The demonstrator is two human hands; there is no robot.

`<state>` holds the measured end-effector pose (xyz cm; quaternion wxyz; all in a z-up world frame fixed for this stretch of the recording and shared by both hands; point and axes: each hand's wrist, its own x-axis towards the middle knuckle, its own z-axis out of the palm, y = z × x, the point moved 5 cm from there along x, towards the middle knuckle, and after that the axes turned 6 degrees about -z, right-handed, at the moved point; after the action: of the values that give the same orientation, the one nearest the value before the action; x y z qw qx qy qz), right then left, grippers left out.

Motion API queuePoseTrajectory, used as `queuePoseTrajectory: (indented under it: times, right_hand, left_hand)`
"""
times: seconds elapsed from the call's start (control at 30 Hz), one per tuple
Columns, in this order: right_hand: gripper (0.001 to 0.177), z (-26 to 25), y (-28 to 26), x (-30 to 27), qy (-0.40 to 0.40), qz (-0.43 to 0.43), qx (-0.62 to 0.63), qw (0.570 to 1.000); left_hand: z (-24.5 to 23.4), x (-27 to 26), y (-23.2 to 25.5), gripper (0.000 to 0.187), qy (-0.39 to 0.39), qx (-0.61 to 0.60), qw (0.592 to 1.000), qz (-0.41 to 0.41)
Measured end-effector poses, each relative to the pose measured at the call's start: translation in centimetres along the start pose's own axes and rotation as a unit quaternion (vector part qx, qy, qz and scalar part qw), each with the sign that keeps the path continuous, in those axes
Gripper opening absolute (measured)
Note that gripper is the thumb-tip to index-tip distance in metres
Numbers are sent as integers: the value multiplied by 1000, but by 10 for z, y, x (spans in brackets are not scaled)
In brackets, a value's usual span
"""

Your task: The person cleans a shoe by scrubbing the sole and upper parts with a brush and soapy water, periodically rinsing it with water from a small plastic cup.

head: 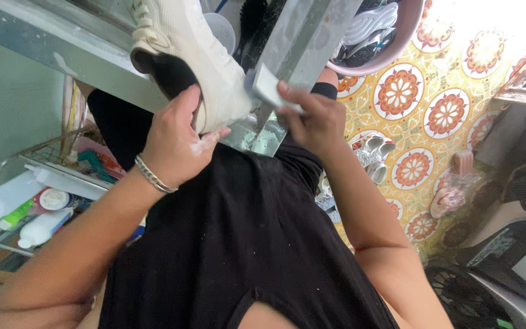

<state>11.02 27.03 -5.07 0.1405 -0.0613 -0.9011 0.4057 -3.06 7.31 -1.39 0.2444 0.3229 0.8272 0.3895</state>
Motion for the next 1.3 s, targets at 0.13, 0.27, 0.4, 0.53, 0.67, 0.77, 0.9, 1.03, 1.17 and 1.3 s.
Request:
queuePoseTrajectory:
  times: [0.13,0.27,0.4,0.53,0.67,0.77,0.9,1.03,1.17,1.3]
  right_hand:
    - [31,0,-4,-3,8,11,27,1000]
    - [33,0,4,3,5,81,45,996]
    - [29,-17,-9,7,77,-37,26,996]
    - [27,-51,-17,17,94,-130,-56,985]
    - [34,-71,-17,33,97,-125,-82,984]
    - [41,-61,-41,24,51,-199,-148,968]
    - [37,-61,-14,38,63,-109,-209,970]
    - [34,-36,-25,32,10,-129,-155,979]
    - [28,-32,1,41,-18,-9,-188,982]
    - [31,-18,-3,34,-23,-10,-96,995]
  left_hand:
    - [-16,2,-1,42,37,108,968,223]
    - [-16,12,-15,38,38,216,928,302]
    - [-13,34,-1,43,63,81,949,298]
    - [-26,48,32,36,61,2,961,271]
    - [-24,58,58,33,29,-68,975,210]
    - [-23,73,57,33,50,-83,986,134]
    - [-13,115,29,32,82,-67,988,108]
    - [29,146,-19,22,-10,-307,945,-112]
    - [56,151,-50,17,-40,-394,875,-278]
    - [65,150,-66,22,-27,-361,885,-292]
